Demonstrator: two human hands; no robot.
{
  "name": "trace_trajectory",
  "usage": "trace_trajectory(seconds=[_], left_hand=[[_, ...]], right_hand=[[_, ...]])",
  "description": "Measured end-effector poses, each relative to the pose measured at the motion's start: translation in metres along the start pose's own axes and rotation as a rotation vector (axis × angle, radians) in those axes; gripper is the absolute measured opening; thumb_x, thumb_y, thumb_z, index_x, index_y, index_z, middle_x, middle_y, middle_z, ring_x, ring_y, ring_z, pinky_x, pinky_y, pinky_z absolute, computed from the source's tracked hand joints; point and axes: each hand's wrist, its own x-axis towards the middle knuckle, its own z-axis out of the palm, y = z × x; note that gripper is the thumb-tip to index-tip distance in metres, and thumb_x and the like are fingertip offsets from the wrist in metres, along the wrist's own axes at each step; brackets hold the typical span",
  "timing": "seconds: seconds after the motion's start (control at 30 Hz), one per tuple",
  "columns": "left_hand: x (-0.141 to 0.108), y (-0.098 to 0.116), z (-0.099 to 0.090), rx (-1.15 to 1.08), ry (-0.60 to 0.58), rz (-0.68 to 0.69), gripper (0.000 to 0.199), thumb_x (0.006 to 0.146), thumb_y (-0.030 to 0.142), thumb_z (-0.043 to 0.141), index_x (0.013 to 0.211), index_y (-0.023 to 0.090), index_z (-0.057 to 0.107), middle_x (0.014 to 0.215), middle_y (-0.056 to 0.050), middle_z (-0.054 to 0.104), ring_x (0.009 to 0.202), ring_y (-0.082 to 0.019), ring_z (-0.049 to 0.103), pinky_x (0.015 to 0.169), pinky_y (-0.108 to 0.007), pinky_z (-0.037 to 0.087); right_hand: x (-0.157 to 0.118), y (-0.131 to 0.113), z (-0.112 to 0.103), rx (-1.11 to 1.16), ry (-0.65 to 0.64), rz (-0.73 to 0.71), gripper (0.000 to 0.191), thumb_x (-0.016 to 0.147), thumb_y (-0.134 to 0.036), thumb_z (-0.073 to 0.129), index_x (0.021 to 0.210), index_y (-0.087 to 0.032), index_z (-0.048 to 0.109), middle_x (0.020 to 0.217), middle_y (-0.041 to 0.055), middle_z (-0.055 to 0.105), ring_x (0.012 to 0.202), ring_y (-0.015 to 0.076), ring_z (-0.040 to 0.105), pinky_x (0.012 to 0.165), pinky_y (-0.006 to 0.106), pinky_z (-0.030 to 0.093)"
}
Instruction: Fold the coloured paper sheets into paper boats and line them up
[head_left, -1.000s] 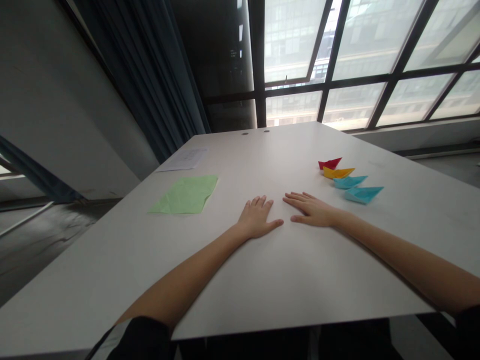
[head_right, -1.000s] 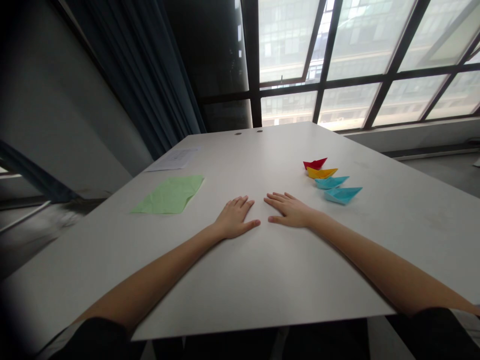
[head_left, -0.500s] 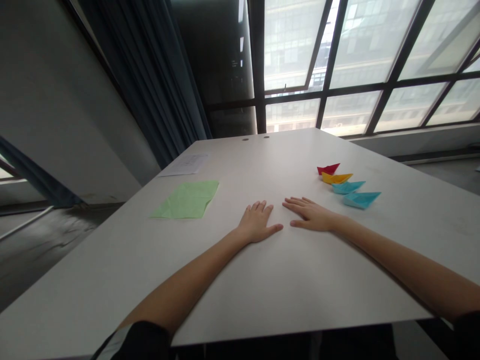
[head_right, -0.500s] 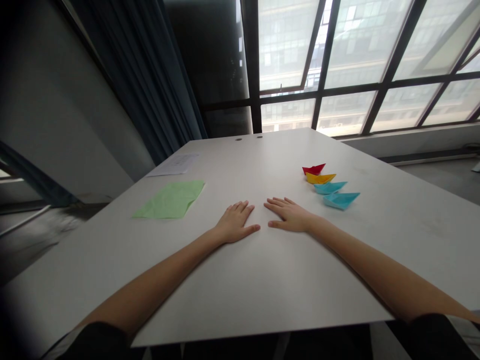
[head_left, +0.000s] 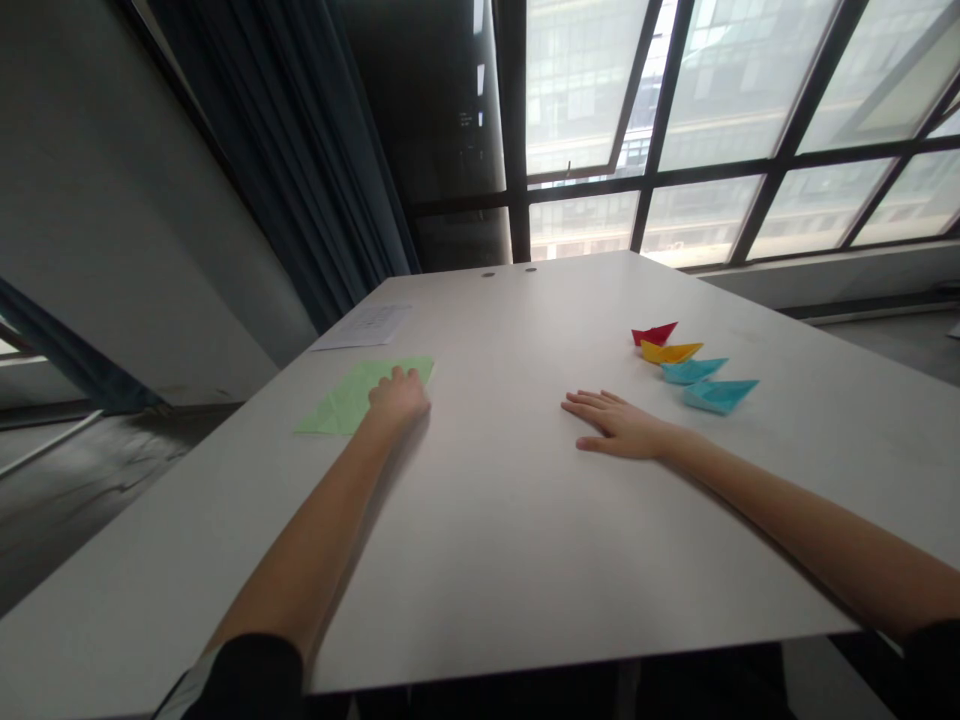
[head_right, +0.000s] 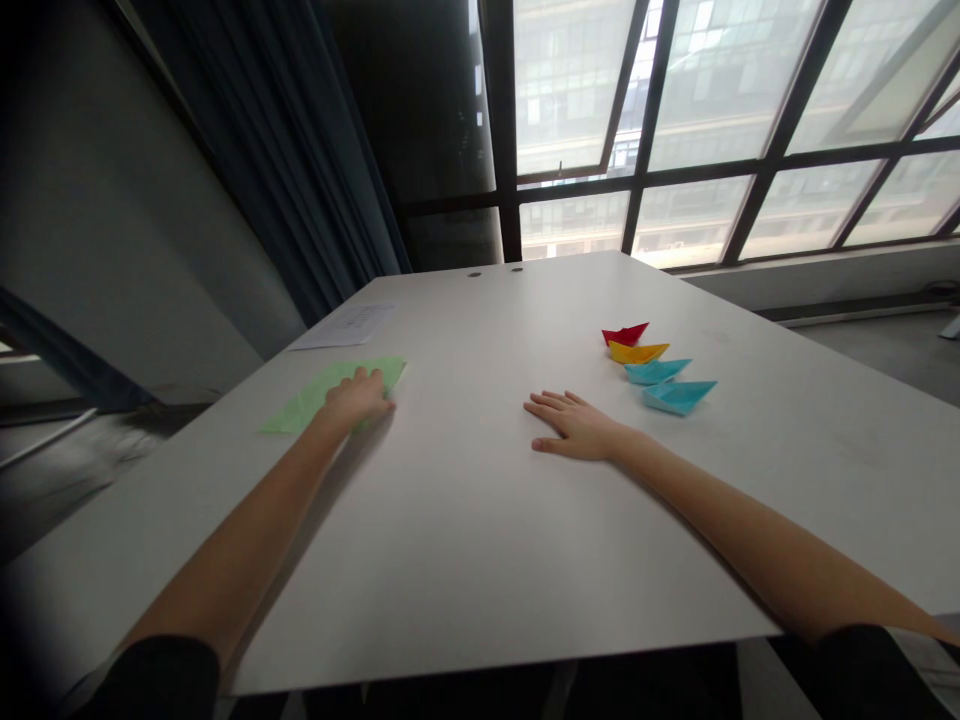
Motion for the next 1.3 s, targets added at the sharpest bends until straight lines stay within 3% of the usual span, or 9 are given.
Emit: trace_trajectory(seconds=[0.1,0.2,0.43,0.53,0.63,0.8,1.0,1.13,1.3], left_hand=[[0.013,-0.023,0.007,-0.032,-0.137,-0.082,0.043,0.064,0.047,0.065,0.092,0.017,0.054,0.113,-0.019,0.052,0.1,-0.036,0.052,0.076,-0.045,0.042],[0.021,-0.026,0.011,-0.023,-0.228,0.016,0.039,0.07,0.048,0.058,0.088,0.014,0.056,0.098,-0.017,0.059,0.096,-0.033,0.055,0.075,-0.042,0.042],[0.0,0.023,-0.001,0.013,-0.331,0.371,0.037,0.086,0.036,0.035,0.088,0.01,0.061,0.096,-0.015,0.062,0.09,-0.023,0.056,0.08,-0.035,0.041],[-0.017,0.045,-0.002,0.022,-0.316,0.479,0.032,0.082,0.029,0.041,0.107,0.016,0.058,0.11,-0.014,0.055,0.103,-0.027,0.049,0.087,-0.039,0.038],[-0.033,0.061,0.002,0.012,-0.293,0.623,0.044,0.079,0.03,0.045,0.123,0.024,0.047,0.116,-0.011,0.05,0.108,-0.027,0.045,0.089,-0.039,0.037],[-0.055,0.082,0.012,-0.126,-0.229,0.823,0.051,0.081,0.04,0.044,0.131,0.033,0.038,0.128,-0.009,0.043,0.114,-0.028,0.042,0.093,-0.041,0.035],[-0.078,0.107,0.025,-0.239,-0.045,0.978,0.047,0.084,0.041,0.041,0.128,0.024,0.04,0.13,-0.01,0.044,0.117,-0.025,0.043,0.097,-0.038,0.032],[-0.076,0.11,0.034,-0.277,-0.007,1.005,0.048,0.086,0.042,0.037,0.128,0.019,0.04,0.134,-0.012,0.041,0.121,-0.023,0.04,0.1,-0.036,0.031],[-0.057,0.095,0.041,-0.246,0.008,0.914,0.045,0.088,0.041,0.033,0.127,0.02,0.043,0.136,-0.011,0.04,0.123,-0.022,0.038,0.1,-0.037,0.03]], right_hand=[[0.001,-0.001,0.001,-0.005,0.001,0.002,0.07,0.081,-0.061,0.037,0.139,-0.025,0.026,0.144,0.0093,0.028,0.131,0.0285,0.026,0.105,0.05,0.018],[0.001,-0.002,0.002,-0.013,-0.008,0.002,0.07,0.081,-0.061,0.036,0.139,-0.025,0.026,0.144,0.0097,0.028,0.131,0.0283,0.025,0.105,0.05,0.018],[0.001,-0.001,0.002,-0.008,-0.004,-0.001,0.07,0.08,-0.062,0.036,0.139,-0.025,0.026,0.144,0.0092,0.028,0.131,0.0284,0.026,0.105,0.05,0.018],[0.001,0.0,0.001,-0.005,-0.015,0.003,0.07,0.08,-0.062,0.036,0.139,-0.025,0.025,0.144,0.009,0.028,0.131,0.0284,0.024,0.106,0.05,0.017],[0.0,0.0,0.001,0.004,-0.02,0.009,0.071,0.08,-0.062,0.036,0.14,-0.025,0.025,0.144,0.0091,0.027,0.131,0.0282,0.024,0.106,0.05,0.017],[0.001,-0.001,-0.001,0.049,0.036,-0.003,0.06,0.085,-0.055,0.032,0.138,-0.025,0.029,0.142,0.0076,0.033,0.129,0.0255,0.029,0.106,0.048,0.02],[0.004,-0.009,-0.002,0.065,0.095,-0.092,0.05,0.089,-0.047,0.03,0.134,-0.026,0.037,0.138,0.0061,0.039,0.126,0.023,0.034,0.104,0.043,0.027],[0.004,-0.007,-0.003,0.014,0.062,-0.078,0.051,0.089,-0.048,0.029,0.132,-0.024,0.041,0.136,0.0063,0.042,0.124,0.0239,0.036,0.104,0.043,0.026],[0.003,0.009,-0.006,0.007,0.088,-0.01,0.048,0.09,-0.046,0.027,0.123,-0.022,0.052,0.127,0.0071,0.052,0.12,0.0236,0.042,0.102,0.042,0.029]])
